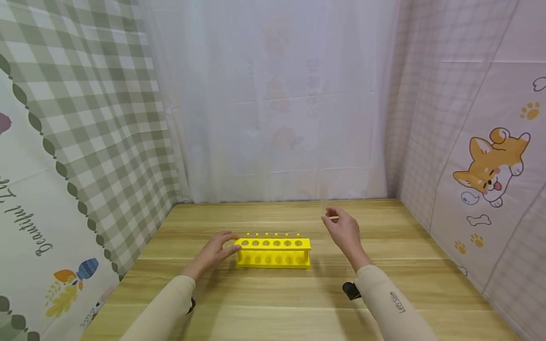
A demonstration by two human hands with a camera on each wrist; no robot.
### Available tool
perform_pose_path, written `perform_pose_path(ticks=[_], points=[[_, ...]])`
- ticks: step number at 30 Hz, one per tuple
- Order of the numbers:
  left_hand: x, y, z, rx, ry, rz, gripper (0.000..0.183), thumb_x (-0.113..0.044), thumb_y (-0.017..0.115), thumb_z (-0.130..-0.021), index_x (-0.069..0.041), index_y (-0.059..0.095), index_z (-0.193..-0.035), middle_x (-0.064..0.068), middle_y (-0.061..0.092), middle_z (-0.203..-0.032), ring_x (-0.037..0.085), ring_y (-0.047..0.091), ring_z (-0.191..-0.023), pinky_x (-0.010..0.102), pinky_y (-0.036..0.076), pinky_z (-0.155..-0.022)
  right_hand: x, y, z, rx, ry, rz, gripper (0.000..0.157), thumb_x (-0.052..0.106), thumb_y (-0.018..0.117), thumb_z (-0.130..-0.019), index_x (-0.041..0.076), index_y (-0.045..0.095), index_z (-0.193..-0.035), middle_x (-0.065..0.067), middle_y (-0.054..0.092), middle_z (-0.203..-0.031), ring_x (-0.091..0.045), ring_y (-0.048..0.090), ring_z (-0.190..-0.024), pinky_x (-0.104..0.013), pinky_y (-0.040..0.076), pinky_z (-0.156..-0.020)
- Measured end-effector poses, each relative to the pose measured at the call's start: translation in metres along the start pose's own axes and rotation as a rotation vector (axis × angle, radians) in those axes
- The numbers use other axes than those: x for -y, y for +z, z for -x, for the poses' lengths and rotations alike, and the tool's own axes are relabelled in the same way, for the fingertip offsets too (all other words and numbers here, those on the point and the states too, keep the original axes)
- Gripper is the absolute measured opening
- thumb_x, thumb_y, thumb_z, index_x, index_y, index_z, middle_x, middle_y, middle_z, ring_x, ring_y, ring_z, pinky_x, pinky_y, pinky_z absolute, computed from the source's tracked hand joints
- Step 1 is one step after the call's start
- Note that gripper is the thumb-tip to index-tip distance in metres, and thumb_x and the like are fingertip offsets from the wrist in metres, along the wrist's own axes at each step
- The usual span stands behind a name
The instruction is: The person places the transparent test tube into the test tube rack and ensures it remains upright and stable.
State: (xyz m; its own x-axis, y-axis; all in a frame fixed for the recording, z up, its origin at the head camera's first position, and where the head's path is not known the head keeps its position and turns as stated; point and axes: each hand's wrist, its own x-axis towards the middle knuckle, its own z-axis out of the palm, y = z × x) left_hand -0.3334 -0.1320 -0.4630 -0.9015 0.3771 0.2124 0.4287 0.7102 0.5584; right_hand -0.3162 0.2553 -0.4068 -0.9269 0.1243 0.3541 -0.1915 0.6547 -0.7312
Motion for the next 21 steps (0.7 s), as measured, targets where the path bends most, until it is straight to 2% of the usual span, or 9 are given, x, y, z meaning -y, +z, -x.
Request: perform_pose_path(ticks=[3,7,10,15,21], points=[[0.000,0.000,0.000,0.000,-0.013,0.004,0.039,-0.037,0.062,-0.099,-0.011,0.064,-0.127,0.027,0.045,-0.144,0.045,0.040,-0.133,0.062,0.035,-0.106,0.008,0.002,-0.001,-0.041,0.004,-0.052,0.046,0.036,0.061,-0.100,0.002,0.060,-0.131,-0.016,0.065,-0.121,-0.033,0.066,-0.105,-0.041,0.056,-0.081],[0.000,0.000,0.000,-0.005,-0.020,0.008,0.039,-0.039,0.062,-0.098,-0.012,0.064,-0.127,0.025,0.045,-0.145,0.044,0.040,-0.134,0.062,0.035,-0.106,0.022,0.005,-0.002,-0.086,-0.005,-0.132,0.044,0.035,0.064,-0.098,0.003,0.062,-0.130,-0.014,0.066,-0.119,-0.030,0.067,-0.104,-0.022,0.053,-0.076],[0.000,0.000,0.001,-0.009,-0.022,0.008,0.039,-0.039,0.063,-0.098,-0.012,0.064,-0.127,0.024,0.046,-0.144,0.044,0.041,-0.134,0.061,0.036,-0.106,0.032,0.008,-0.002,-0.098,-0.024,-0.190,0.040,0.030,0.066,-0.098,0.002,0.062,-0.127,-0.014,0.066,-0.117,-0.030,0.067,-0.102,-0.013,0.049,-0.072],[0.000,0.000,0.001,-0.005,-0.028,0.011,0.040,-0.039,0.062,-0.098,-0.012,0.064,-0.128,0.025,0.044,-0.145,0.044,0.040,-0.134,0.061,0.036,-0.106,0.042,0.014,0.001,-0.072,-0.051,-0.234,0.036,0.027,0.067,-0.097,0.003,0.063,-0.123,-0.012,0.067,-0.114,-0.028,0.068,-0.100,-0.013,0.049,-0.074],[0.000,0.000,0.002,-0.002,-0.025,0.032,0.041,-0.039,0.062,-0.099,-0.012,0.063,-0.129,0.026,0.043,-0.146,0.044,0.038,-0.135,0.062,0.035,-0.106,0.045,0.021,0.006,-0.033,-0.058,-0.252,0.034,0.026,0.067,-0.097,0.005,0.063,-0.124,-0.010,0.067,-0.113,-0.025,0.068,-0.099,-0.014,0.050,-0.076]])
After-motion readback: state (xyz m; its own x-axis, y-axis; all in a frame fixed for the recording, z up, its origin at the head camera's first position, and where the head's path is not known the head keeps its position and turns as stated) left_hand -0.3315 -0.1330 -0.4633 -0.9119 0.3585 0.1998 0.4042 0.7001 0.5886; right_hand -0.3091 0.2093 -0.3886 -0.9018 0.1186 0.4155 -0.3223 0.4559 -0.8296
